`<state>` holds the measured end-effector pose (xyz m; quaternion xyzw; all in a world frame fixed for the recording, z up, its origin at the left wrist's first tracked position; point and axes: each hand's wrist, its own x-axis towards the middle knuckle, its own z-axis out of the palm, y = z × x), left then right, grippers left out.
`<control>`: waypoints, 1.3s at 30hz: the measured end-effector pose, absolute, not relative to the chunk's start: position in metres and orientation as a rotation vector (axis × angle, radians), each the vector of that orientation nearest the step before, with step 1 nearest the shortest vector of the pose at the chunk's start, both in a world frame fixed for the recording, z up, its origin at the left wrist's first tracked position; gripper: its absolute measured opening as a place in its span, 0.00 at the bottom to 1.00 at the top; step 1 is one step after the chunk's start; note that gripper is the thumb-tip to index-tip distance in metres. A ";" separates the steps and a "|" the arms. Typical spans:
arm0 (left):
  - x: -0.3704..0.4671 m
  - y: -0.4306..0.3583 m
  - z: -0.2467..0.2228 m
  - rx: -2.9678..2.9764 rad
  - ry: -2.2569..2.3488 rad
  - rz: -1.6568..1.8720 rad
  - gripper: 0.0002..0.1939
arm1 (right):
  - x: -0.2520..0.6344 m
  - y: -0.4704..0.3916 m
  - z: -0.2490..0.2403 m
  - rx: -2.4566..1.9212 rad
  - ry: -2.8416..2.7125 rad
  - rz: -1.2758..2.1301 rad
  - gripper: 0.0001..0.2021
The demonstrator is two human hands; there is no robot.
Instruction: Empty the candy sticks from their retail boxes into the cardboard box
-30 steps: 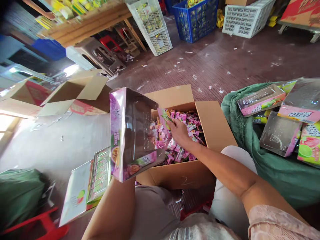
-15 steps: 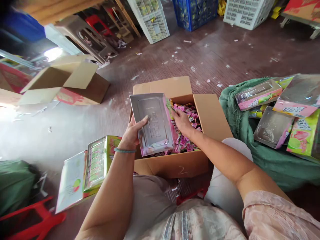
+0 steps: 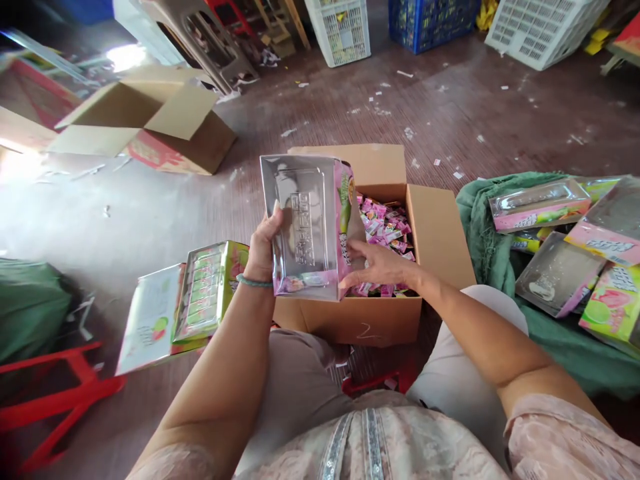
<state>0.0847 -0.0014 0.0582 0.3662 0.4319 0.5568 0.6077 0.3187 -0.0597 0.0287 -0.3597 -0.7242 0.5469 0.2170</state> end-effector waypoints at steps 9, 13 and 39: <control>0.099 -0.009 0.056 0.920 0.947 1.207 0.23 | 0.312 -0.074 0.032 -0.871 -2.564 0.953 0.30; 0.100 -0.007 0.056 0.910 0.942 1.225 0.22 | 0.309 -0.077 0.030 -0.956 -2.404 1.183 0.33; 0.076 -0.013 0.071 0.888 1.057 1.267 0.16 | 0.334 -0.062 0.044 -0.903 -2.207 1.610 0.17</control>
